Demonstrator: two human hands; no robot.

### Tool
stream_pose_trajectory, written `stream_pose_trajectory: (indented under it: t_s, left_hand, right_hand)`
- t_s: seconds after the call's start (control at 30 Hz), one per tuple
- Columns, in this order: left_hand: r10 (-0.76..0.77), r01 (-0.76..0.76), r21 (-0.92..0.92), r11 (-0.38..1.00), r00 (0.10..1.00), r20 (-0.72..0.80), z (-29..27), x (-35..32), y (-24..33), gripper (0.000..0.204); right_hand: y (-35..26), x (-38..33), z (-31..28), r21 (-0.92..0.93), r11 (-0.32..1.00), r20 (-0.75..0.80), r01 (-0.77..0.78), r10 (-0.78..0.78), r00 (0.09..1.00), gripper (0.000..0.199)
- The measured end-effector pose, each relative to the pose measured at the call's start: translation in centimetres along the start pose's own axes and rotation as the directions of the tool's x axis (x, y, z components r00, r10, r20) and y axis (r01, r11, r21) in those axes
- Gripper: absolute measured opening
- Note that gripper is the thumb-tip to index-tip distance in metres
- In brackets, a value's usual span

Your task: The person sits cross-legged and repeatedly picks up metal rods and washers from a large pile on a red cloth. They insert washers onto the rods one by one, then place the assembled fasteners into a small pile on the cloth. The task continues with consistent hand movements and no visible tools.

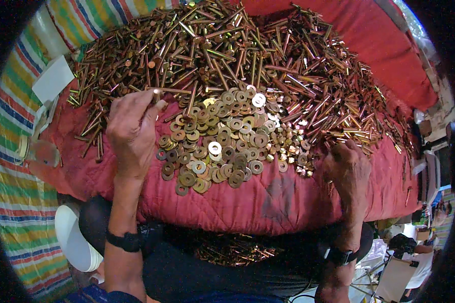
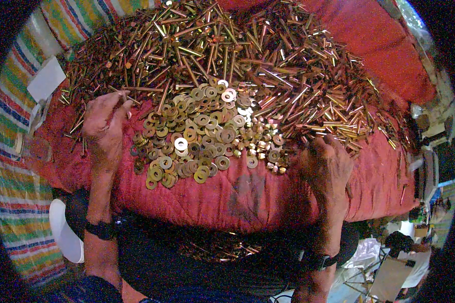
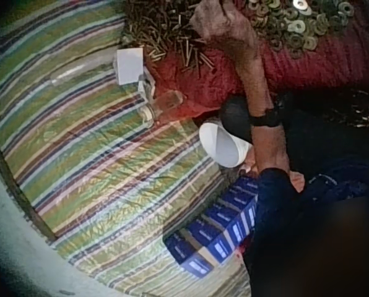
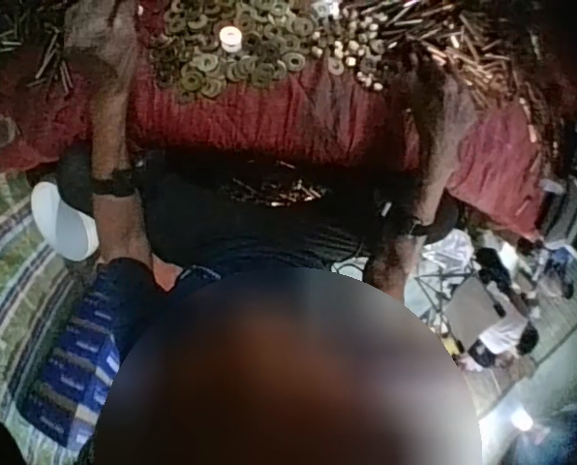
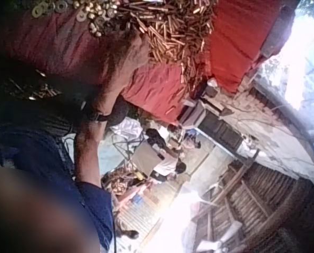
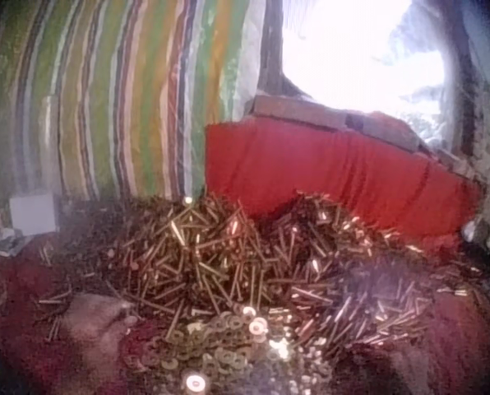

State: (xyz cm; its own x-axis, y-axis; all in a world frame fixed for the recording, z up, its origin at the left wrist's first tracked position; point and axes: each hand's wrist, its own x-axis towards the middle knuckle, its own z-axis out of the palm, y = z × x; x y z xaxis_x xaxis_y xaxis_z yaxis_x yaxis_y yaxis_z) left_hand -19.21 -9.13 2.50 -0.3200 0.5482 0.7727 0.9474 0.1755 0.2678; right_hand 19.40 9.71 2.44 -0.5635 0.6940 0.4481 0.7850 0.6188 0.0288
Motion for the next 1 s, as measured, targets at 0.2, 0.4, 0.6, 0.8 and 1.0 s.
stream_pose_trajectory:
  t_s: [0.2, 0.4, 0.6, 0.8, 1.0]
  left_hand:
    - [-0.392, 0.597, -0.648, 0.474, 0.801, 0.452, -3.5, -0.1, 5.1, 0.013]
    - [-0.027, 0.67, -0.536, 0.513, 0.637, 0.771, -4.3, -2.0, 8.7, 0.008]
    - [0.067, 0.445, -0.417, 0.793, 0.616, 0.785, -4.9, -2.5, 9.2, 0.015]
    - [-0.006, 0.542, -0.386, 0.747, 0.586, 0.811, -4.6, -3.4, 8.9, 0.012]
    - [-0.031, 0.56, -0.473, 0.68, 0.667, 0.745, -2.5, -4.0, 9.6, 0.016]
  right_hand:
    - [-2.2, 1.1, -1.8, 0.55, 0.799, 0.078, -0.245, 0.242, 0.967, 0.016]
    - [-7.7, 0.1, -2.7, 0.871, 0.043, 0.484, -0.49, 0.103, 0.869, 0.017]
    - [-11.7, -1.1, -0.1, 0.726, 0.688, 0.185, 0.002, -0.198, 0.963, 0.03]
    - [-11.0, -1.3, 0.7, 0.735, 0.678, 0.177, -0.015, -0.17, 0.969, 0.022]
    - [-10.3, -1.6, 0.8, 0.694, 0.708, 0.297, -0.135, -0.11, 0.949, 0.023]
